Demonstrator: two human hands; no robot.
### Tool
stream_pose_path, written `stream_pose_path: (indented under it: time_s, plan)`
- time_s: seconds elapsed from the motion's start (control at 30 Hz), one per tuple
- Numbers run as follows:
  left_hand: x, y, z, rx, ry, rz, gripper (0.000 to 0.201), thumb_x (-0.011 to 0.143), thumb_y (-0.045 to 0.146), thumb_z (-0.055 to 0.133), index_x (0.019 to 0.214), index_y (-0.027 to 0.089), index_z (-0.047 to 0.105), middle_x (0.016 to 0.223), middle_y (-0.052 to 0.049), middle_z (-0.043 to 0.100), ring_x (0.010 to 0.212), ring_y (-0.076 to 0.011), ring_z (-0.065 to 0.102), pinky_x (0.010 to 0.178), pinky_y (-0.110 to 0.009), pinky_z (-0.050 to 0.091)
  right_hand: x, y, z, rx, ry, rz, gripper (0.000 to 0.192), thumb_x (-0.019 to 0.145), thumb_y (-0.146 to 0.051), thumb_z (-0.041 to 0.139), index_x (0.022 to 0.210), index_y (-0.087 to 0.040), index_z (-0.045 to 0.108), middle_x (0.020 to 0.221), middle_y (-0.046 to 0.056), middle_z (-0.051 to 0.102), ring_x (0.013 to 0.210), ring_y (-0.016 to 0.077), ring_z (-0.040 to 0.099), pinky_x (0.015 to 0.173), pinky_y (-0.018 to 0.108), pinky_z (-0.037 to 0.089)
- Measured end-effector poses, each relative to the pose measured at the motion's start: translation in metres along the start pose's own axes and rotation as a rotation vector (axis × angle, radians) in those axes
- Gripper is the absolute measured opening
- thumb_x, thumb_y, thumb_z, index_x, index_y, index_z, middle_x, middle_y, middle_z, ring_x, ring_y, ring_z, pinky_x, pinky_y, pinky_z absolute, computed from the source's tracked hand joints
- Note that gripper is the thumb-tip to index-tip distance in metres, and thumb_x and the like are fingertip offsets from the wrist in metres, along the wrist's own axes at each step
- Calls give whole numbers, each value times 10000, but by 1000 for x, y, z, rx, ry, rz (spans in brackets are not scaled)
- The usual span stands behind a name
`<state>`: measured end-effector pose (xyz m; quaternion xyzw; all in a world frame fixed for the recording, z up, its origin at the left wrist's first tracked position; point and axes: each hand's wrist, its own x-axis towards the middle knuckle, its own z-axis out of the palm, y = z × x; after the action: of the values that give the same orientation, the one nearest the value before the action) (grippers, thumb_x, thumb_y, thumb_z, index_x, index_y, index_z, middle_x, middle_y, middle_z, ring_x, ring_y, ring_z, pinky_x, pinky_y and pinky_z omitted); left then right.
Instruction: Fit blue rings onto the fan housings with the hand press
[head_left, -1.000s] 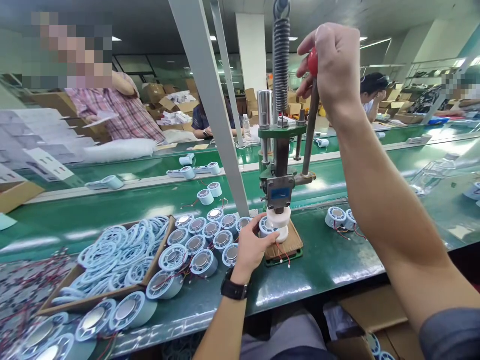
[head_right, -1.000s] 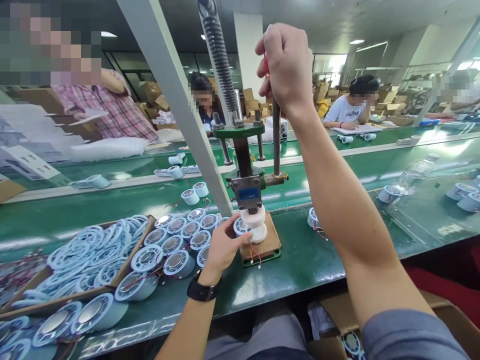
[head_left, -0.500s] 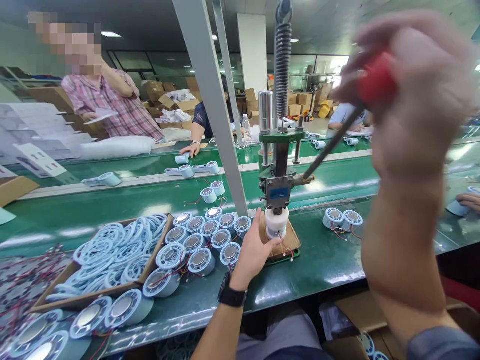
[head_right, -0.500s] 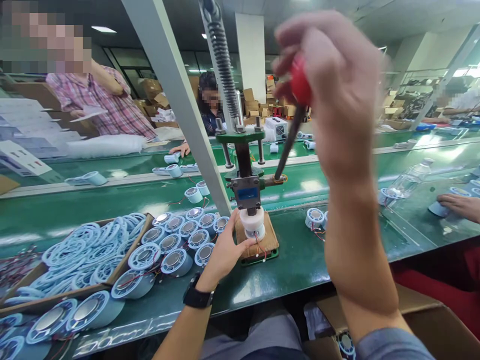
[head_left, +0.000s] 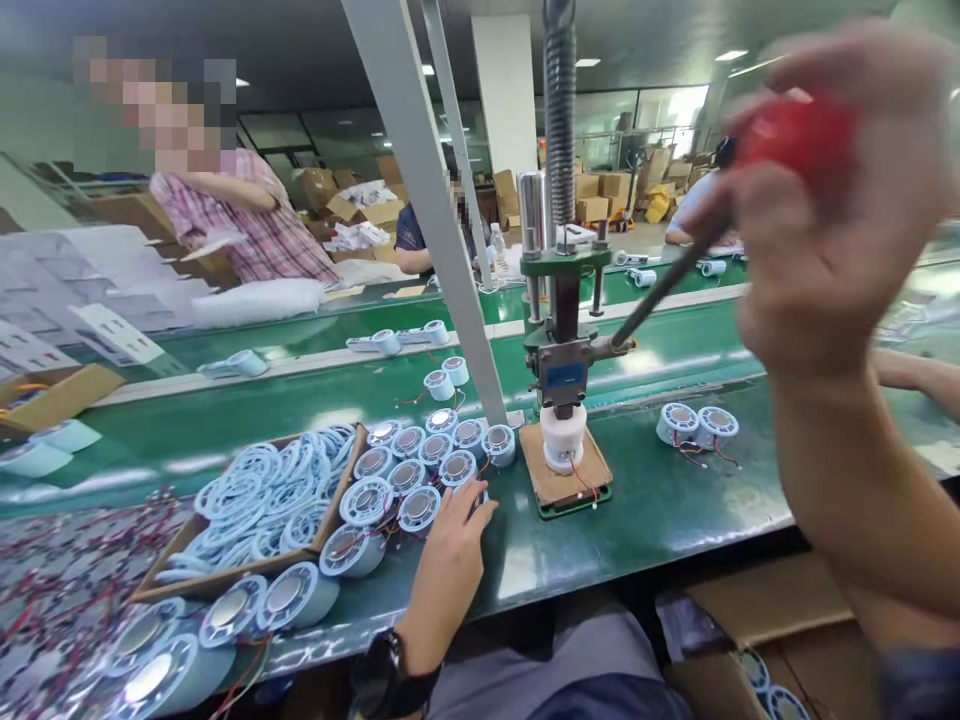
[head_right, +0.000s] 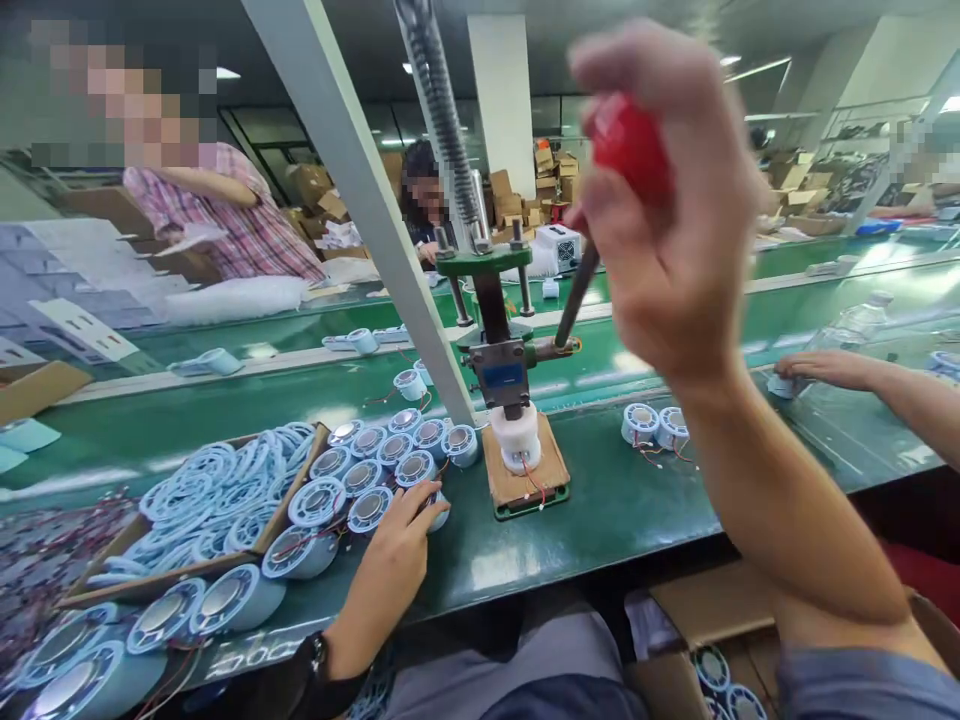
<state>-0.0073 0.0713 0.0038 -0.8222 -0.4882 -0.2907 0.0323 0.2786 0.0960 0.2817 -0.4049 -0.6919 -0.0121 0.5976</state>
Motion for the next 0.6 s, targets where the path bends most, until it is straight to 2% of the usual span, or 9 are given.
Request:
stream_pose_path:
  time_s: [0.07, 0.13, 0.2, 0.3, 0.33, 0.4, 0.47, 0.5, 0.6]
  plan:
    - [1, 0, -8, -9, 8, 24, 468, 805, -84, 320, 930, 171, 691, 1164, -134, 659, 1153, -273, 630, 987, -479, 548, 36, 22, 11, 1, 18, -115, 409, 960, -180, 473, 1366, -150, 520, 1439, -5, 541, 1256, 148, 596, 913, 219, 523]
    - [-2, 2, -14, -16, 16, 39, 455, 785, -97, 319, 878, 177, 670, 1089, -114, 643, 1066, -237, 648, 900, -400, 589, 35, 40, 26, 8, 46, -161, 532, 934, -132, 521, 1455, -145, 413, 1472, 53, 517, 1223, 142, 612, 937, 239, 545]
    - [-7, 5, -18, -18, 25, 39, 442, 775, -104, 323, 850, 177, 656, 1037, -103, 628, 998, -222, 650, 853, -374, 599, -5, 55, 45, 33, 142, -100, 531, 955, -172, 512, 1470, -172, 385, 1456, 96, 524, 1186, 143, 624, 941, 265, 558]
    - [-14, 7, -19, -8, 44, 9, 442, 770, -106, 338, 881, 175, 661, 989, -98, 615, 949, -230, 640, 821, -399, 603, -102, 74, 76, 77, 260, 6, 564, 948, -259, 518, 1484, -218, 345, 1391, 145, 546, 1235, 206, 590, 971, 359, 550]
    - [-15, 7, -19, -4, 48, -4, 448, 771, -107, 342, 900, 175, 665, 981, -95, 614, 943, -231, 639, 816, -402, 604, -133, 81, 87, 85, 228, 36, 611, 915, -288, 564, 1480, -205, 349, 1376, 167, 553, 1234, 240, 594, 956, 394, 557]
    - [-15, 7, -18, 3, 51, -26, 449, 781, -110, 353, 922, 177, 668, 990, -90, 621, 956, -227, 640, 828, -399, 605, -180, 93, 109, 82, 51, 178, 738, 842, -349, 640, 1490, -172, 334, 1356, 198, 574, 1189, 282, 629, 905, 419, 575]
    - [-11, 6, -15, 14, 53, -48, 431, 804, -104, 372, 938, 178, 669, 1037, -91, 635, 1000, -226, 642, 862, -400, 603, -204, 101, 127, 75, -117, 372, 804, 806, -397, 659, 1495, -154, 323, 1297, 194, 625, 1100, 280, 677, 861, 401, 585]
    - [-8, 6, -13, 24, 56, -60, 421, 816, -99, 381, 947, 177, 670, 1061, -94, 641, 1022, -230, 643, 877, -407, 602, -208, 103, 135, 70, -151, 451, 807, 800, -418, 656, 1490, -152, 331, 1260, 183, 648, 1057, 273, 692, 848, 390, 586]
    - [1, 10, -7, 64, 72, -94, 398, 849, -73, 399, 981, 179, 676, 1101, -106, 659, 1076, -251, 651, 903, -442, 603, -208, 103, 147, 10, -44, 519, 751, 806, -465, 642, 1450, -159, 406, 1238, 173, 653, 1040, 280, 686, 867, 401, 576]
